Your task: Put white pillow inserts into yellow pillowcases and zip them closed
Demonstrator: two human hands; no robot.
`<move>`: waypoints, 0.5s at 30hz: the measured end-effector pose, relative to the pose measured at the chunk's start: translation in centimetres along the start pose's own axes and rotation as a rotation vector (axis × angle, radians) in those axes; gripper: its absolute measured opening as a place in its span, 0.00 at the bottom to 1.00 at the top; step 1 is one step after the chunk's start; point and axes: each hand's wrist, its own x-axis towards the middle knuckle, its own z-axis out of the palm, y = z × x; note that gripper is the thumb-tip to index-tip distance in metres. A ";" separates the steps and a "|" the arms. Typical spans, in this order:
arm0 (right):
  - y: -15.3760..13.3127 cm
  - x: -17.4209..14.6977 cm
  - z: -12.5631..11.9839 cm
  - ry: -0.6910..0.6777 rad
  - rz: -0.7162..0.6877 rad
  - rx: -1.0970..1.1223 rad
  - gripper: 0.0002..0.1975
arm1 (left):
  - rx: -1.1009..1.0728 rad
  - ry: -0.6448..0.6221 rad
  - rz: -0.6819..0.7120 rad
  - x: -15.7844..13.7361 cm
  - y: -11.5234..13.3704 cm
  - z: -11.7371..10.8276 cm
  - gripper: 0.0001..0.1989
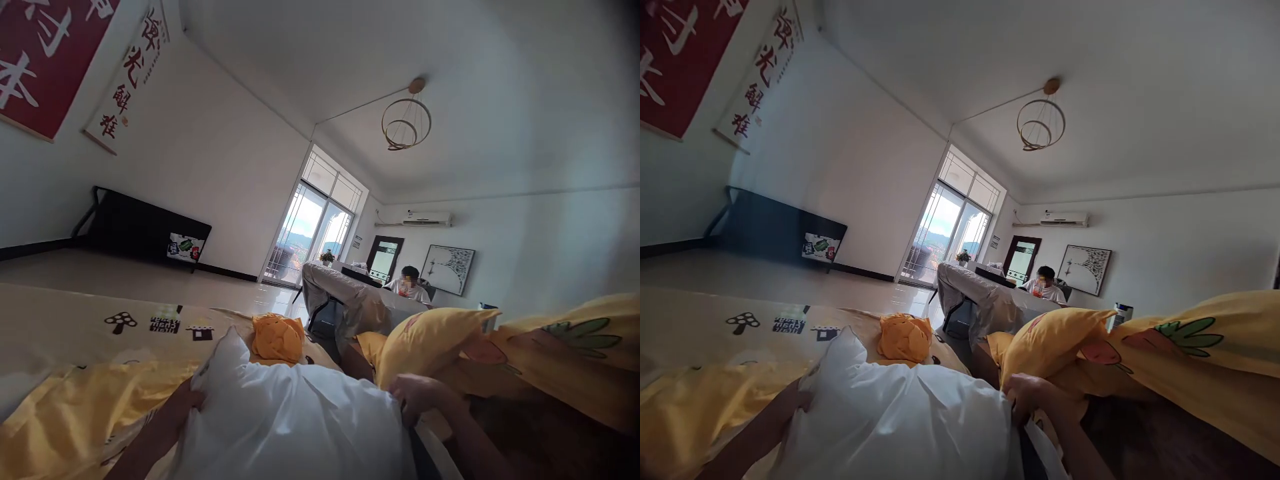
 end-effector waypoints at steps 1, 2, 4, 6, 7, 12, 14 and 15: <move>-0.9 0.1 -0.2 -0.043 -0.037 -0.011 0.23 | 0.009 0.008 -0.006 -0.2 0.2 0.0 0.25; -2.2 0.2 -0.5 -0.050 -0.108 0.003 0.27 | 0.016 0.021 -0.011 -0.4 0.6 0.2 0.25; -5.9 0.3 -1.1 -0.032 -0.354 0.101 0.34 | 0.039 0.037 -0.004 -1.2 1.4 0.7 0.25; -10.5 0.6 -1.4 -0.061 -0.622 0.224 0.43 | 0.059 0.010 0.015 -2.1 2.4 1.4 0.25; -12.8 1.0 -1.4 -0.040 -0.707 0.260 0.48 | 0.066 -0.012 0.015 -2.6 2.8 1.7 0.25; -20.2 4.4 2.0 -0.034 -0.853 0.429 0.47 | 0.092 -0.086 0.032 -4.5 4.2 2.8 0.29; -21.0 5.5 4.1 -0.132 -0.914 0.523 0.32 | 0.089 -0.181 0.081 -4.7 4.5 2.9 0.33; -21.0 6.0 4.9 -0.154 -0.928 0.558 0.28 | 0.084 -0.240 0.106 -4.6 4.7 2.8 0.35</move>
